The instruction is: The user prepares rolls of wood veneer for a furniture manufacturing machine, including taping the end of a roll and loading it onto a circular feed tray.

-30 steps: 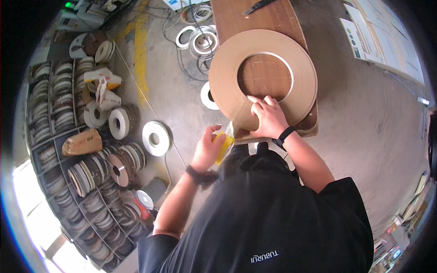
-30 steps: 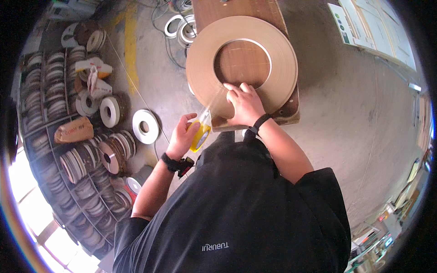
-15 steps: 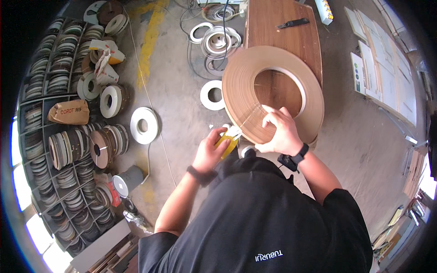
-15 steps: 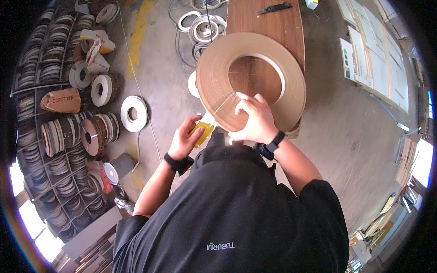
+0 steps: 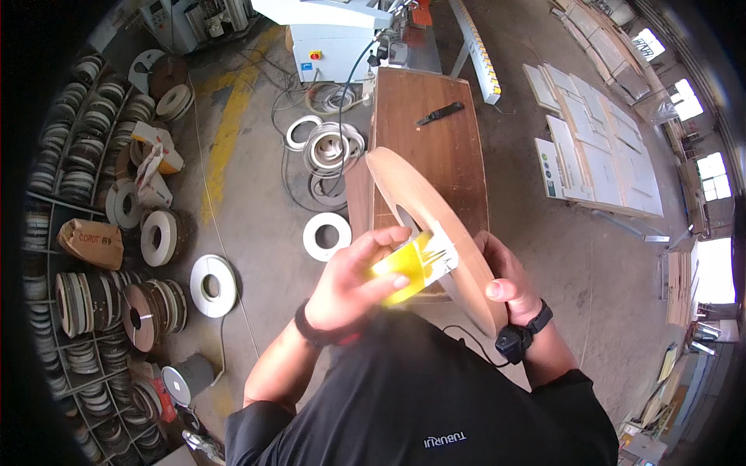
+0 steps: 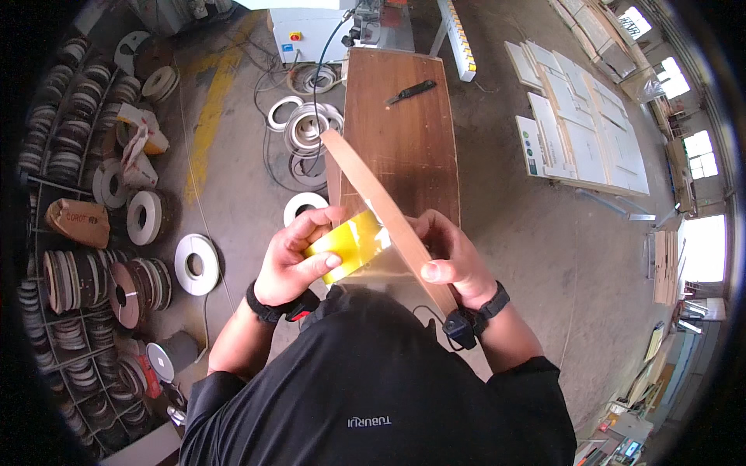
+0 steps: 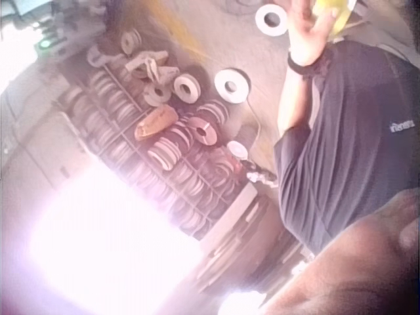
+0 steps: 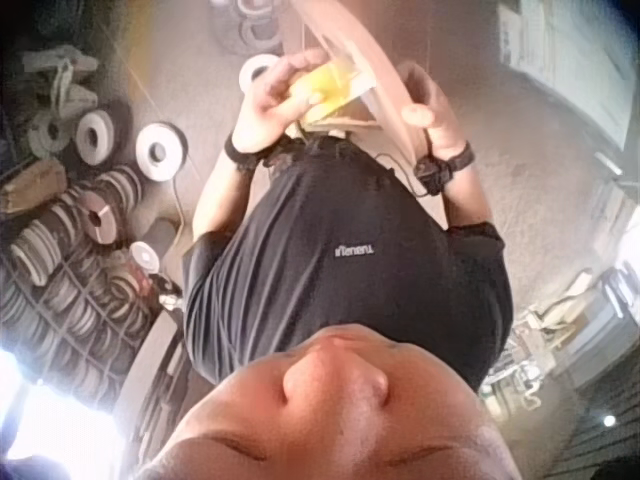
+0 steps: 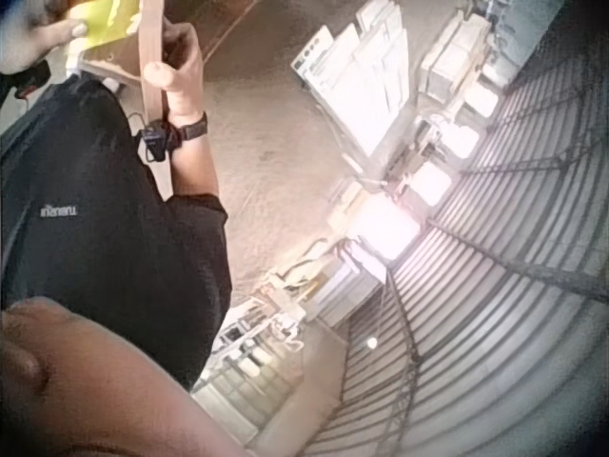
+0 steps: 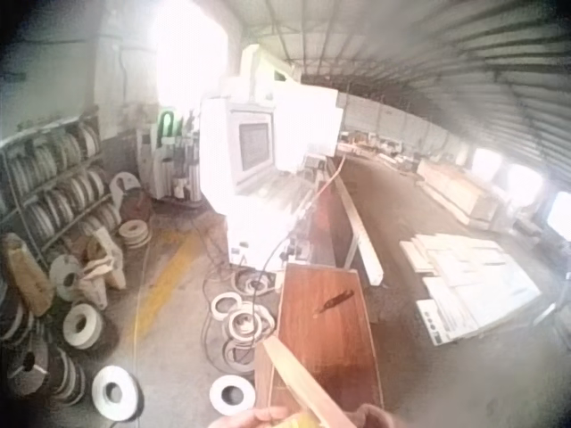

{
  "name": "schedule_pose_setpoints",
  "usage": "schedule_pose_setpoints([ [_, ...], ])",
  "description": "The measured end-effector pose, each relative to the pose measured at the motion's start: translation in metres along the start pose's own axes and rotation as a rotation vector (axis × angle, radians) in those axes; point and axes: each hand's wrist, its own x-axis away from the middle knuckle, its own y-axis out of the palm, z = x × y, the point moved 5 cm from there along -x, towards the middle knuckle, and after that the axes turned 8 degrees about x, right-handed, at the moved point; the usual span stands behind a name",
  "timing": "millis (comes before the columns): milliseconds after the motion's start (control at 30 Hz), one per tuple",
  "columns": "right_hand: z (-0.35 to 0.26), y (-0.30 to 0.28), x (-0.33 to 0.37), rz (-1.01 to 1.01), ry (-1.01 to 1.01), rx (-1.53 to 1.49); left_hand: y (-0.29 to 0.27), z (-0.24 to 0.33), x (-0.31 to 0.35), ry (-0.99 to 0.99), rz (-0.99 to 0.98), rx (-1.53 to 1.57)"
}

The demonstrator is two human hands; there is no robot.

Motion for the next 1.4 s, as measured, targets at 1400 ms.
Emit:
schedule_pose_setpoints([
  [1400, 0.09, -0.084, -0.004, 0.392, 0.109, 0.01, 0.064, -0.088, -0.08, -0.086, -0.227, 0.6],
])
